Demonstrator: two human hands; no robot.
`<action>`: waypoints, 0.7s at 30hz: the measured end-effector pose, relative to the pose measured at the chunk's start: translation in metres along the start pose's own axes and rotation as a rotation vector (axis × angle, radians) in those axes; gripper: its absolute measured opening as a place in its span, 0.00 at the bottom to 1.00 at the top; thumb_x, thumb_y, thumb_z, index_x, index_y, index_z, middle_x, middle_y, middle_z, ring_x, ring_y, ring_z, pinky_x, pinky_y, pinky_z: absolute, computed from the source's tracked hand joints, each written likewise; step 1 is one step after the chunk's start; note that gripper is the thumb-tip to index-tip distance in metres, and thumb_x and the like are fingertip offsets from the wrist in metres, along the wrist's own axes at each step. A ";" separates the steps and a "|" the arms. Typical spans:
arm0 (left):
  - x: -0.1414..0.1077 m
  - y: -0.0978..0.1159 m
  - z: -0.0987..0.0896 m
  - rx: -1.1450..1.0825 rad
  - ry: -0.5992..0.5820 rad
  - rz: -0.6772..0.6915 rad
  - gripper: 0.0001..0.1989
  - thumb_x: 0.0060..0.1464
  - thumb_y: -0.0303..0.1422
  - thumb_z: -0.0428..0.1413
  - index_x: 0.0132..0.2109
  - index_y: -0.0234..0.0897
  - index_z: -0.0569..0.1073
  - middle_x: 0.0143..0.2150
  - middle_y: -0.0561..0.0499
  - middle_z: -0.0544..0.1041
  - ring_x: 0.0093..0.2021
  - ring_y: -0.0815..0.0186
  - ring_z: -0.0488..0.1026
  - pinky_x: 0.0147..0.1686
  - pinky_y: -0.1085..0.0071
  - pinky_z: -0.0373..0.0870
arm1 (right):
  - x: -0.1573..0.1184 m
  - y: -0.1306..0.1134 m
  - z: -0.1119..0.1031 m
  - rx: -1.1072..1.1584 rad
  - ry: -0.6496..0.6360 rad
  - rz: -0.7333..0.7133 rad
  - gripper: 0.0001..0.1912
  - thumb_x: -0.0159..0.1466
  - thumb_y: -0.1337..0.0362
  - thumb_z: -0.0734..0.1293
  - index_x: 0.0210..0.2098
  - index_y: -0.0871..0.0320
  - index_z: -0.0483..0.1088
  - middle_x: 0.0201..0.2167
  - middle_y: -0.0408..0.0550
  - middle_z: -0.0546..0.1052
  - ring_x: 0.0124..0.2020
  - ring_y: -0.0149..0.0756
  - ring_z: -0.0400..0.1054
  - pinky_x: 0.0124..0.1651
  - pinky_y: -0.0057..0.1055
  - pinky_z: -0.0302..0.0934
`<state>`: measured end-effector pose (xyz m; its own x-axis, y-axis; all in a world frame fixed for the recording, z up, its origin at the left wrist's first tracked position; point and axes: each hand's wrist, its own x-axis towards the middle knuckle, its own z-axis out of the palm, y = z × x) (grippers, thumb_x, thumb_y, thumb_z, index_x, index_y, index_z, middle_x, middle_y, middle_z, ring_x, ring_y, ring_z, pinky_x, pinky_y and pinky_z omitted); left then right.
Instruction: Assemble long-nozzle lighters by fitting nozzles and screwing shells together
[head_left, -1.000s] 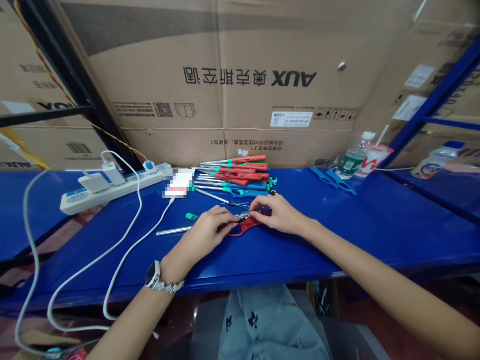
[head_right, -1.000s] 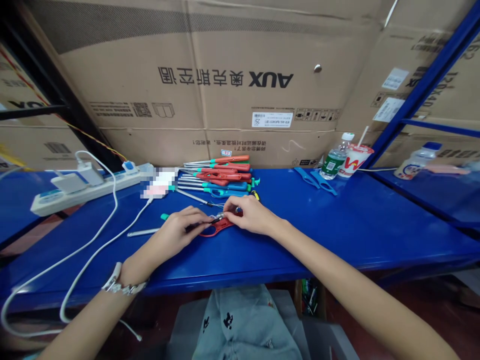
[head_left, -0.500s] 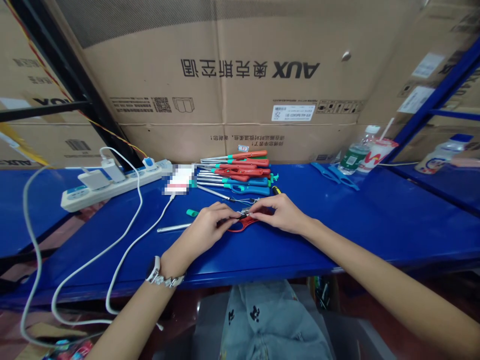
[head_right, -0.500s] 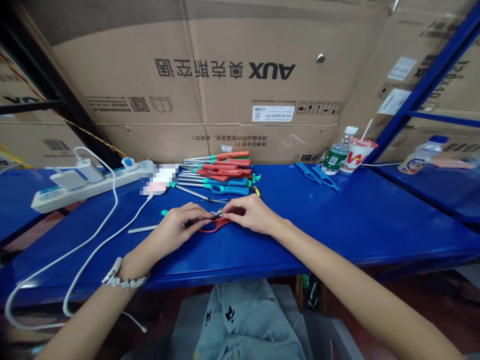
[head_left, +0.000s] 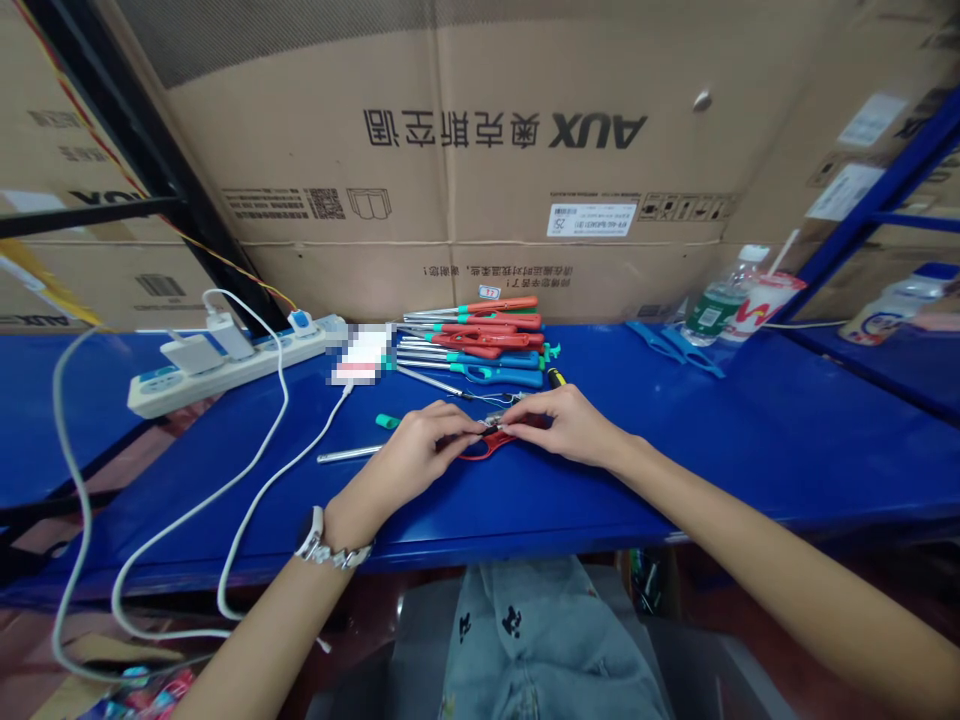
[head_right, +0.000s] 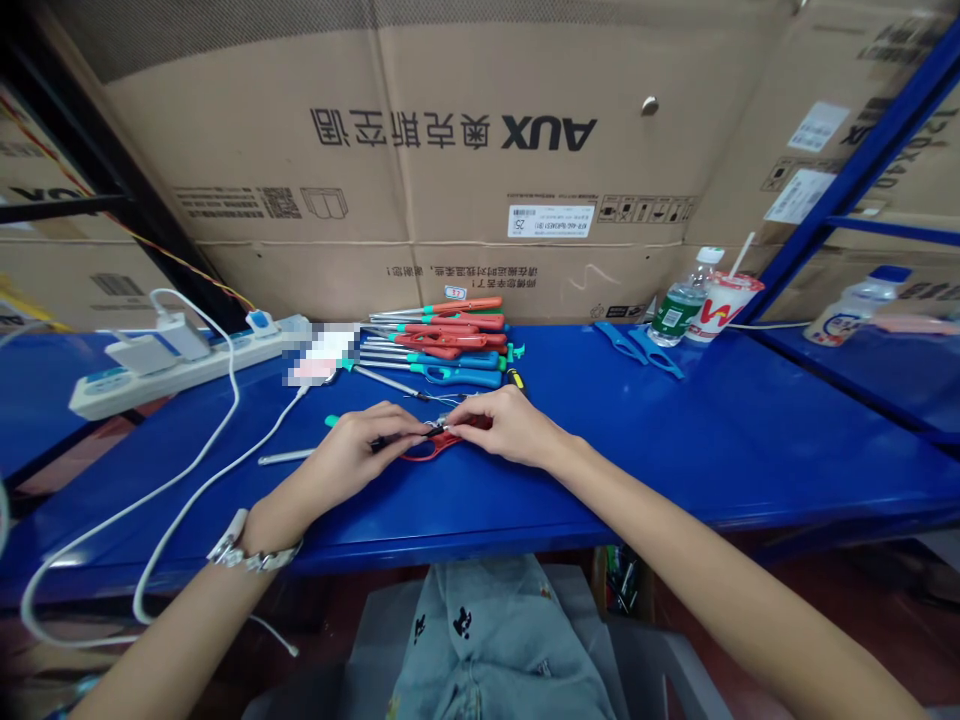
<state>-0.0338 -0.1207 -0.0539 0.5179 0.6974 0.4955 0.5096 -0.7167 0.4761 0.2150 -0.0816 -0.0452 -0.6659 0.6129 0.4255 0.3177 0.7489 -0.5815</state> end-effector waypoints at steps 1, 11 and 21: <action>0.000 0.000 0.000 -0.001 0.000 0.005 0.08 0.64 0.27 0.58 0.47 0.36 0.81 0.41 0.47 0.83 0.42 0.63 0.78 0.43 0.65 0.77 | 0.000 0.000 0.000 -0.003 -0.002 -0.001 0.07 0.66 0.65 0.69 0.40 0.58 0.81 0.35 0.48 0.84 0.32 0.34 0.76 0.37 0.31 0.68; 0.000 0.001 -0.001 -0.029 -0.023 0.067 0.10 0.65 0.27 0.56 0.47 0.36 0.82 0.41 0.47 0.82 0.42 0.63 0.78 0.44 0.65 0.77 | -0.002 -0.003 0.001 -0.067 -0.053 -0.064 0.08 0.67 0.68 0.69 0.44 0.56 0.80 0.39 0.48 0.84 0.40 0.36 0.79 0.45 0.34 0.71; 0.000 0.001 0.000 -0.006 -0.036 0.028 0.09 0.65 0.29 0.57 0.46 0.37 0.82 0.41 0.47 0.83 0.43 0.63 0.78 0.45 0.64 0.77 | -0.003 -0.004 0.003 -0.244 -0.088 -0.140 0.15 0.69 0.68 0.67 0.55 0.57 0.75 0.44 0.51 0.83 0.46 0.40 0.77 0.51 0.40 0.70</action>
<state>-0.0334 -0.1210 -0.0532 0.5563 0.6764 0.4827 0.4899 -0.7361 0.4670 0.2138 -0.0874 -0.0464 -0.7673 0.4827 0.4221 0.3643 0.8699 -0.3326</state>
